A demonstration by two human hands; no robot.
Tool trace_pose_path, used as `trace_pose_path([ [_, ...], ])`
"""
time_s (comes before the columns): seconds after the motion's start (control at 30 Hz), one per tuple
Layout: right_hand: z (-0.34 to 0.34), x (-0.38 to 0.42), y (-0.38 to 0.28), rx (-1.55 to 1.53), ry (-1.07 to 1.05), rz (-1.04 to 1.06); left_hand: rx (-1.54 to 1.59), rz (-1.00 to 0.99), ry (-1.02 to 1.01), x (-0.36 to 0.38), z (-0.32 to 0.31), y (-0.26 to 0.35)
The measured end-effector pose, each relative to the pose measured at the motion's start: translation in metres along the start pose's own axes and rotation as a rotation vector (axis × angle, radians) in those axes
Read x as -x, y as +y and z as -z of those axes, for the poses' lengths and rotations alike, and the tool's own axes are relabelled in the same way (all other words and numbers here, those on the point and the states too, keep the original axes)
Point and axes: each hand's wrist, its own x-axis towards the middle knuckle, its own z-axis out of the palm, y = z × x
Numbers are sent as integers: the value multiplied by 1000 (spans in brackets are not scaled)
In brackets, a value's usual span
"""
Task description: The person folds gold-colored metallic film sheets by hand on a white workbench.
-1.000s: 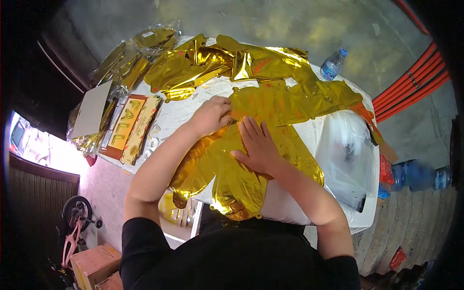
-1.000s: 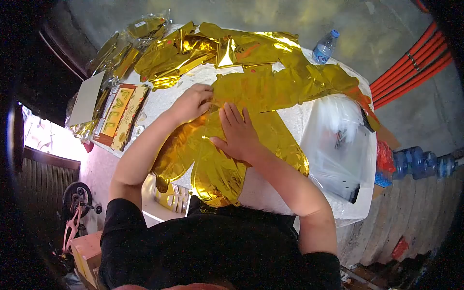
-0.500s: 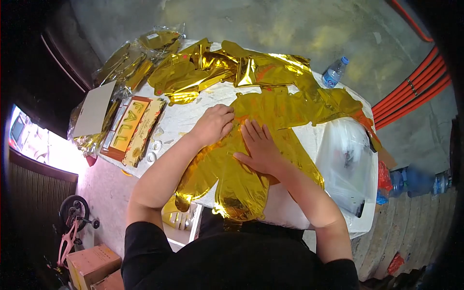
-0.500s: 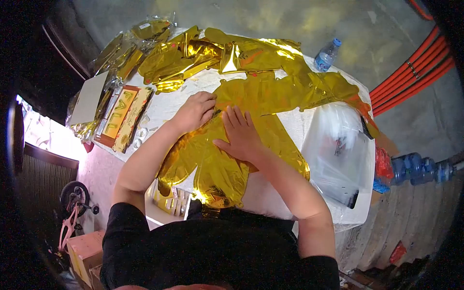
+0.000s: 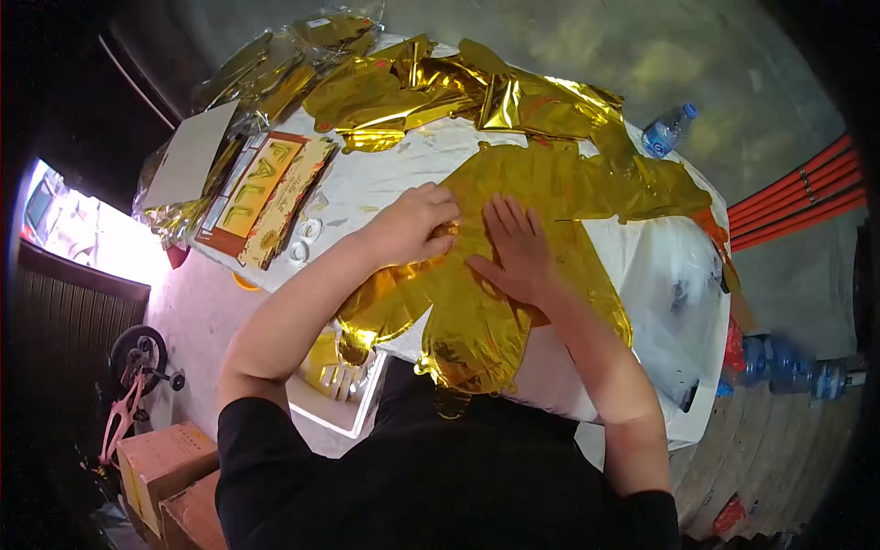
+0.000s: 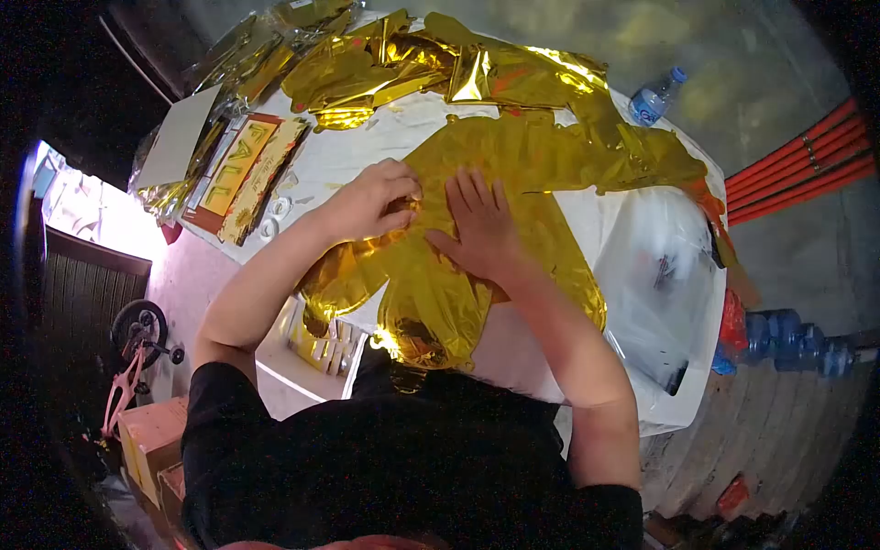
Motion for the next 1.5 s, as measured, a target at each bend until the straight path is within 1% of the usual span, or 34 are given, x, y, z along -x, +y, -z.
trace_pose_path([
  [0.03,1,0,0,-3,-5,4,-9,-51,57,3,-3,-2],
  [0.17,6,2,4,-30,-49,3,-31,-65,65,5,-5,-2],
  [0.33,8,3,3,-46,-75,-8,-70,-47,22,5,-7,-2],
  [0.47,8,4,1,-63,-57,-14,-76,-49,51,6,-9,-2],
  [0.67,11,5,-1,-58,-63,-25,-120,-75,23,4,-5,1],
  [0.97,7,6,-3,-9,-77,-71,-67,-79,-1,7,-3,2],
  [1.17,6,4,-2,-11,-73,-69,-46,-38,-36,6,0,5],
  [1.5,5,1,-3,-18,-49,-68,-53,-49,-12,6,-1,4],
])
